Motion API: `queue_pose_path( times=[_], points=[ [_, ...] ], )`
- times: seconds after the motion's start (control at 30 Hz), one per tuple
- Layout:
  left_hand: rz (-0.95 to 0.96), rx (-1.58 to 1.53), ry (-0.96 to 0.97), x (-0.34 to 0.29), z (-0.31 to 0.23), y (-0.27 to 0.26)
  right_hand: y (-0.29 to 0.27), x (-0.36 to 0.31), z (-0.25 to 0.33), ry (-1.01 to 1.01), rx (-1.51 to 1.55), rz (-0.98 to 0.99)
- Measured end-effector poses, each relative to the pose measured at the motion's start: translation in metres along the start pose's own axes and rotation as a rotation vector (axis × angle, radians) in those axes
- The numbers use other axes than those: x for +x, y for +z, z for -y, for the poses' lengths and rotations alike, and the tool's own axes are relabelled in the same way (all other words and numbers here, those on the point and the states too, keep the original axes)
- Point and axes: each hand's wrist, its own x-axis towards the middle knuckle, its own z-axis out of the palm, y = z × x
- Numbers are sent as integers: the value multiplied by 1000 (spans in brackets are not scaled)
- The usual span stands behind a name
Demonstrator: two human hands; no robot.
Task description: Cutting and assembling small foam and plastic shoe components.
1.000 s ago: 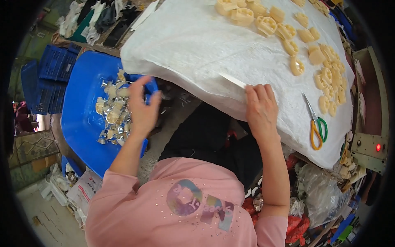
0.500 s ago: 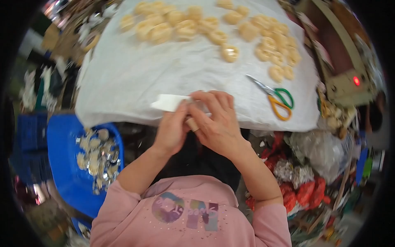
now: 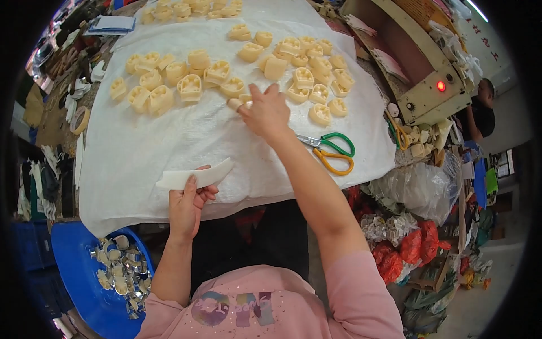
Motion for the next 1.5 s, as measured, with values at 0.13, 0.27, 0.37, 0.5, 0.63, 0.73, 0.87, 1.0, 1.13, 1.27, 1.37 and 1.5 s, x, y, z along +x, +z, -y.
queue_pose_path(
  times=[0.13, 0.27, 0.37, 0.5, 0.63, 0.73, 0.87, 1.0, 1.13, 1.27, 1.37, 1.5],
  points=[
    [34, 49, 5, -3, 2, -5, -4, 8, 9, 85, -54, 183],
    [26, 16, 7, -1, 3, -5, 2, 8, -36, 195, 536, 119],
    [15, 3, -9, -1, 2, -5, -22, -42, -41, 237, 1202, 38],
    [9, -78, -51, 1, 2, -3, -23, -117, -41, 81, 1191, 209],
    [-5, -184, -83, -3, -5, 3, -20, -142, -47, -274, 415, -119],
    [14, -171, -56, -18, -3, 1, -31, -148, -38, -205, 139, -171],
    [70, -175, -53, -33, 1, -4, -25, -156, -42, -82, 422, -120],
    [60, -212, -33, -46, -1, 10, -38, -169, -33, -116, 1020, -279],
    [-31, -180, 22, -59, 3, 16, -65, -190, 1, -371, 1280, -176],
    [-12, -253, 19, -70, -2, 33, -46, -197, 14, -550, 1130, -246],
    [42, -301, -35, -77, -12, 40, -36, -202, 22, -499, 1167, -331],
    [30, -180, -24, -84, -18, 43, -30, -200, 23, -675, 1078, -409]
  ],
)
